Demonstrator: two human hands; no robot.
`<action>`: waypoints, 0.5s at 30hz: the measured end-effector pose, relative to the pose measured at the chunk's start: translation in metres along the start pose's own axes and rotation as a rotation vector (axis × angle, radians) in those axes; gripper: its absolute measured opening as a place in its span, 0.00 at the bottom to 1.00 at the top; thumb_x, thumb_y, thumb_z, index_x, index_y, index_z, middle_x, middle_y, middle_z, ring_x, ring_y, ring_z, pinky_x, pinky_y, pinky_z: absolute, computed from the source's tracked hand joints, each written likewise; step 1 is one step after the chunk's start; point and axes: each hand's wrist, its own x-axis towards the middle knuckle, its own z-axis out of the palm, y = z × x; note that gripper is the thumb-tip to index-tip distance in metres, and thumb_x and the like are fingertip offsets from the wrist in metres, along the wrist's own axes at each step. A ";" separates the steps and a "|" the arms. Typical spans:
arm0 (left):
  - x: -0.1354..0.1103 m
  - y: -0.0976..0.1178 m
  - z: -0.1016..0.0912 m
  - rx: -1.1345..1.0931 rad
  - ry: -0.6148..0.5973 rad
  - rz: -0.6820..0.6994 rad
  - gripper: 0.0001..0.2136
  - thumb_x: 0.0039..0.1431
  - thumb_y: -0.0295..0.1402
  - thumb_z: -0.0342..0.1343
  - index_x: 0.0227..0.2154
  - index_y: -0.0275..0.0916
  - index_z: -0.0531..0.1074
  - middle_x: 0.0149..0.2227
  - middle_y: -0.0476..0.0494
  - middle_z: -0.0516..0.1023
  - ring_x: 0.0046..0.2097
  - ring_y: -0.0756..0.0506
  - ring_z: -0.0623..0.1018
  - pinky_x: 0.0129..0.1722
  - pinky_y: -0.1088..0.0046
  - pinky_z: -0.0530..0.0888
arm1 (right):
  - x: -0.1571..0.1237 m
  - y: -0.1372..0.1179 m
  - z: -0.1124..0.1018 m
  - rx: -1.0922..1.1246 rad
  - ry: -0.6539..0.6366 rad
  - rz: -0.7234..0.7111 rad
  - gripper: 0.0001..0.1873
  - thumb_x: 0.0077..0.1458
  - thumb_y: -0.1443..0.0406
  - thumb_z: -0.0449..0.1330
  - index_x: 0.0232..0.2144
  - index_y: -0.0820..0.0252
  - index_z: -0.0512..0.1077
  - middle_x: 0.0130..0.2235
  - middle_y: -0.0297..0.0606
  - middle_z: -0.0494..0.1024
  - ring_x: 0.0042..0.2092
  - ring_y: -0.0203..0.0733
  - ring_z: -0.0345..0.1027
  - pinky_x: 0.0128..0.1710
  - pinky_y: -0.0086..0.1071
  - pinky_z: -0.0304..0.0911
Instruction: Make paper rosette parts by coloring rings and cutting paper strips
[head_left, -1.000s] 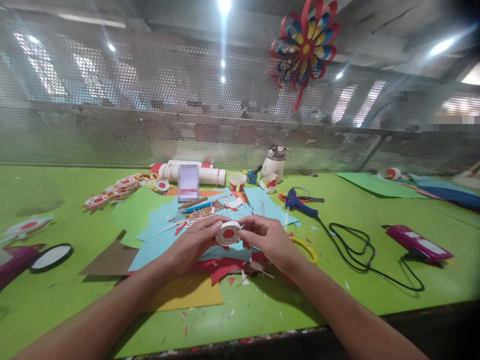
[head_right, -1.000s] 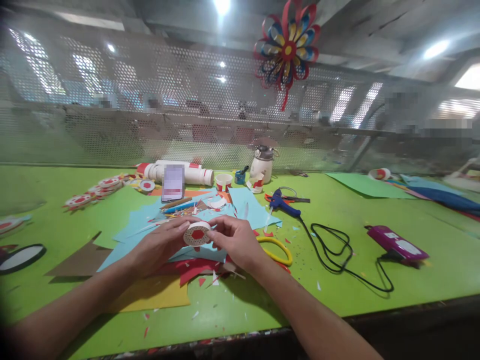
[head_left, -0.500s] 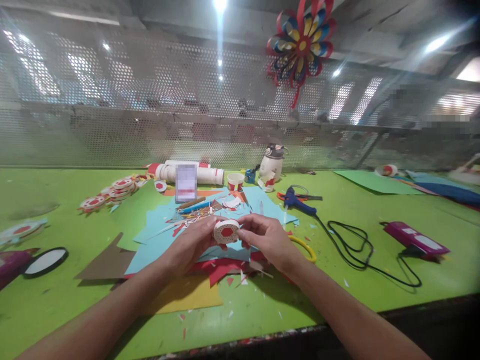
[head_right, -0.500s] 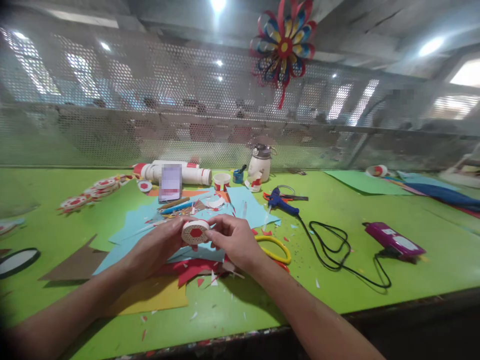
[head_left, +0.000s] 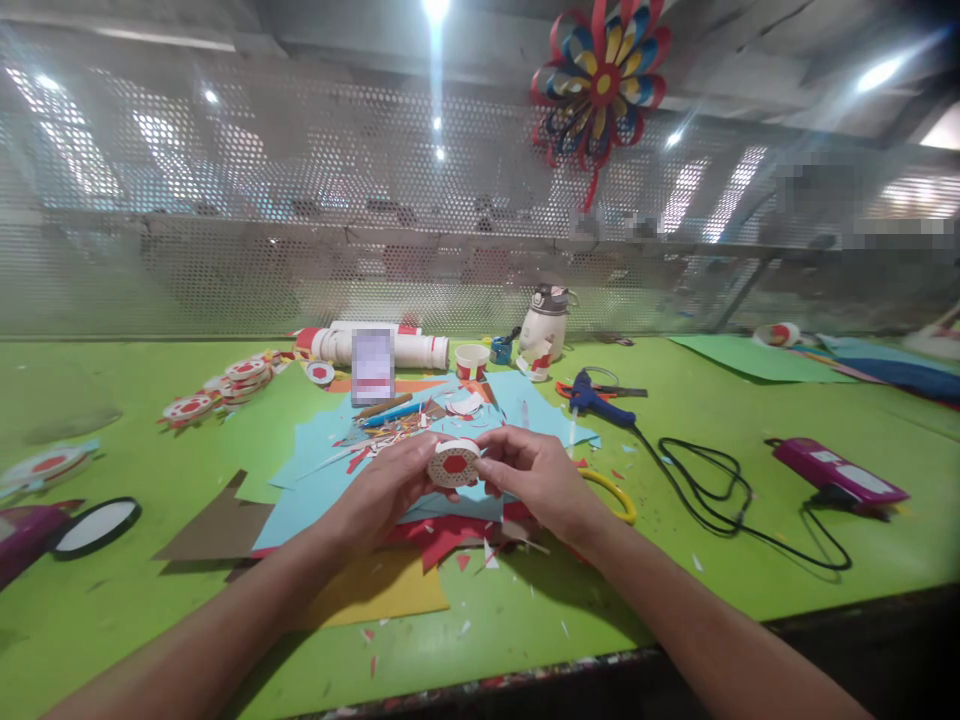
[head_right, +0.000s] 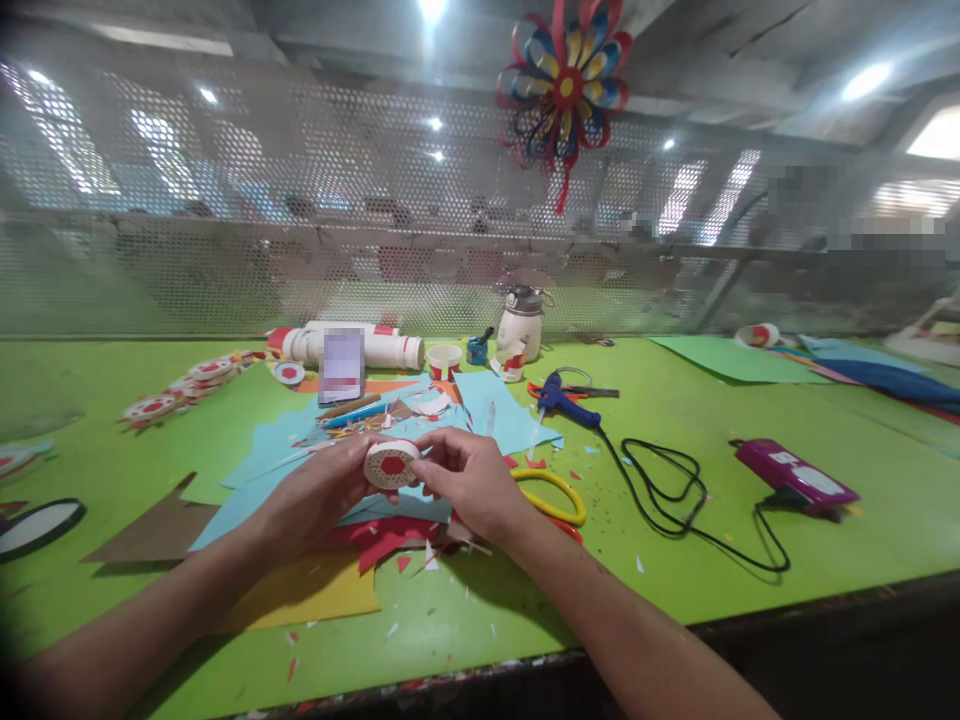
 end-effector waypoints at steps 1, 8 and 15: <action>0.000 0.000 0.001 -0.006 0.013 -0.006 0.12 0.62 0.38 0.51 0.40 0.38 0.76 0.41 0.41 0.76 0.40 0.45 0.74 0.37 0.70 0.72 | 0.000 0.000 0.000 0.002 -0.001 0.000 0.11 0.50 0.63 0.63 0.37 0.62 0.73 0.27 0.33 0.74 0.25 0.32 0.64 0.27 0.30 0.61; 0.000 0.000 0.002 -0.047 0.030 -0.024 0.11 0.61 0.35 0.53 0.41 0.37 0.76 0.40 0.41 0.77 0.40 0.46 0.75 0.36 0.71 0.74 | -0.001 -0.002 0.002 -0.002 0.006 0.015 0.11 0.50 0.62 0.64 0.36 0.62 0.73 0.25 0.31 0.73 0.24 0.32 0.64 0.25 0.28 0.60; 0.000 0.001 0.002 -0.042 0.032 -0.024 0.10 0.60 0.36 0.54 0.39 0.39 0.77 0.39 0.42 0.77 0.38 0.46 0.75 0.36 0.70 0.73 | -0.001 -0.002 0.002 0.004 0.010 0.014 0.13 0.50 0.61 0.64 0.36 0.63 0.73 0.24 0.30 0.73 0.24 0.32 0.64 0.25 0.28 0.60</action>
